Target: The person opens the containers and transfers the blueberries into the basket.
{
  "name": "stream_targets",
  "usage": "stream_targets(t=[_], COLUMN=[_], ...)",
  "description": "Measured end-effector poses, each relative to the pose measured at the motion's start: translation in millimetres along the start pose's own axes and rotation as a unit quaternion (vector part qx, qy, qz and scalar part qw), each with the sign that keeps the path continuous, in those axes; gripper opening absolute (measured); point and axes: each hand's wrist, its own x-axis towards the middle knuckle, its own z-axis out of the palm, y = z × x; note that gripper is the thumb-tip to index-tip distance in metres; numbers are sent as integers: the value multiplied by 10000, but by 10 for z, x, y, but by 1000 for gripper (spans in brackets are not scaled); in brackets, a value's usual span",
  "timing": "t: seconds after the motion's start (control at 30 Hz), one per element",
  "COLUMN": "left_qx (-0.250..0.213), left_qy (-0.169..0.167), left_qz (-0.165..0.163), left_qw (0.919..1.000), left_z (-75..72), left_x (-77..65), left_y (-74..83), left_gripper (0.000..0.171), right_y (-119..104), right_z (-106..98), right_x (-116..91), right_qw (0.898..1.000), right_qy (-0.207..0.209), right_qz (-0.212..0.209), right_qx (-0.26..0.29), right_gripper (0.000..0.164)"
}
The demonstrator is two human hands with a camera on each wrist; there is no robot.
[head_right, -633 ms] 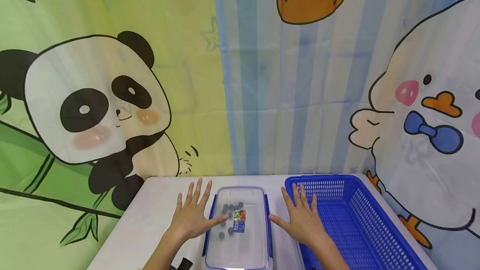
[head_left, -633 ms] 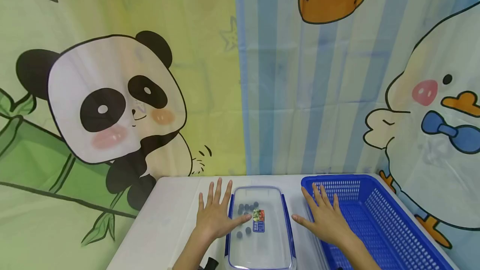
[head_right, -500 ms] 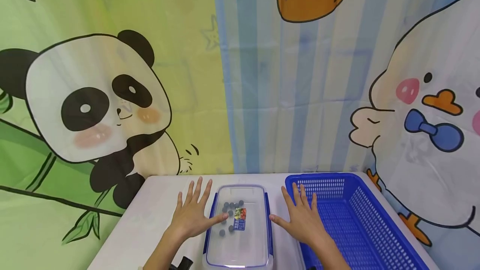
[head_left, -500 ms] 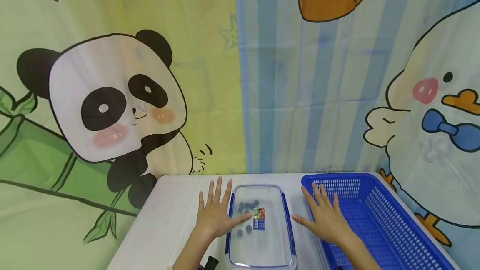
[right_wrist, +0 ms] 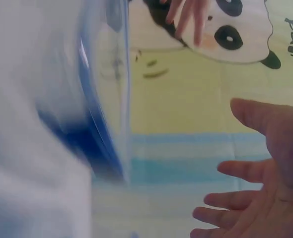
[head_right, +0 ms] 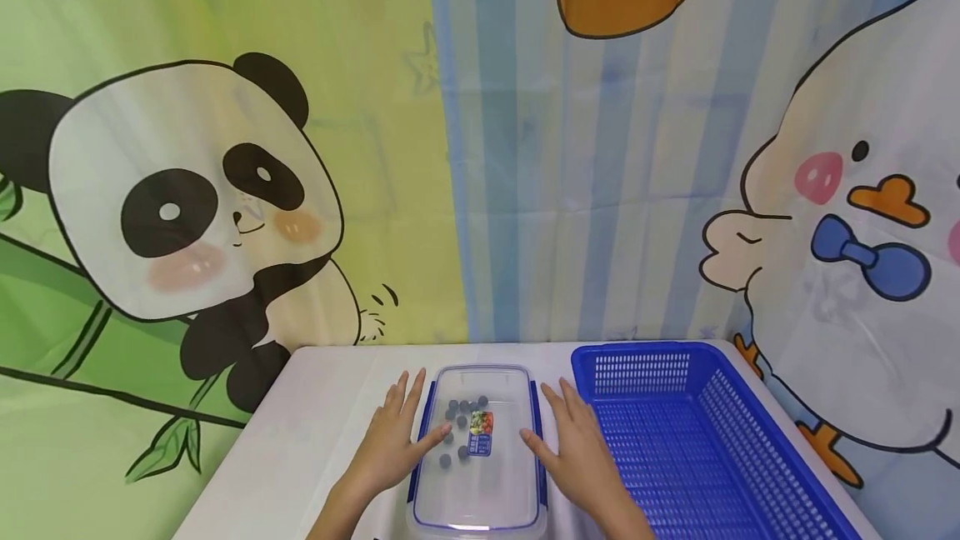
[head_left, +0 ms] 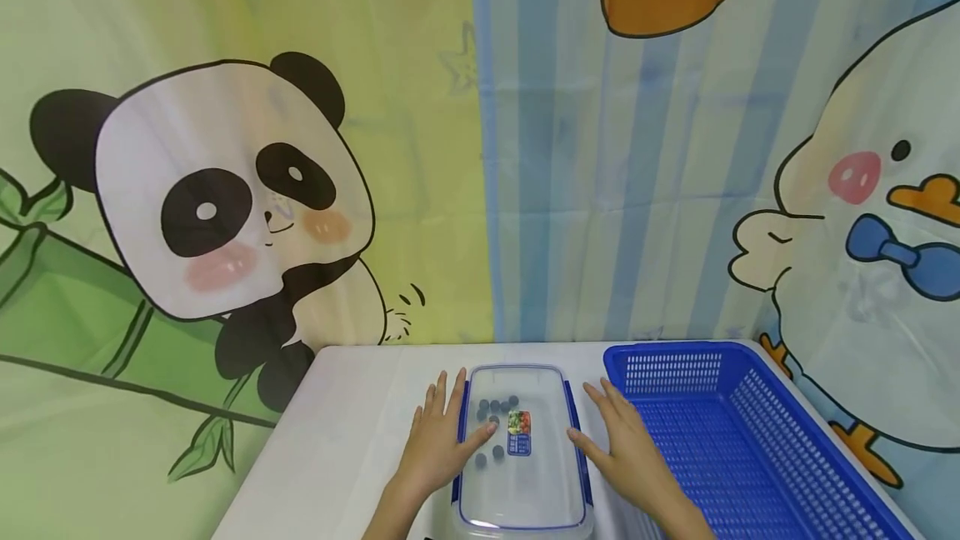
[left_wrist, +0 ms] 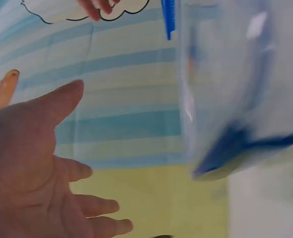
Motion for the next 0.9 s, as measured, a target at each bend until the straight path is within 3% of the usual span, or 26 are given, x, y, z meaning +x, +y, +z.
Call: stream_targets(t=[0.13, 0.27, 0.37, 0.5, 0.73, 0.9], left_qx=[-752, -1781, -2698, -3770, -4703, -5377], left_qy=[202, 381, 270, -131, -641, -965], left_qz=[-265, -561, -732, -973, -1069, -966], left_qw=[9966, 9817, 9597, 9210, 8737, 8320], left_z=[286, 560, 730, 846, 871, 835], left_x=[-29, -23, -28, -28, 5, 14], left_y=[-165, -359, -477, -569, -663, -717], left_gripper=[83, 75, 70, 64, 58, 53], right_y=[-92, 26, 174, 319, 363, 345], right_z=[369, 697, 822, 875, 874, 867], right_x=[-65, -59, -63, -61, -58, -61], right_qw=[9947, 9844, 9758, 9583, 9273, 9196], right_qy=[6, 104, 79, -149, -366, -385], right_qz=[482, 954, 1275, 1480, 1546, 1552], right_qx=[904, 1475, 1774, 2440, 3388, 3588], right_gripper=[66, 70, 72, 73, 76, 75])
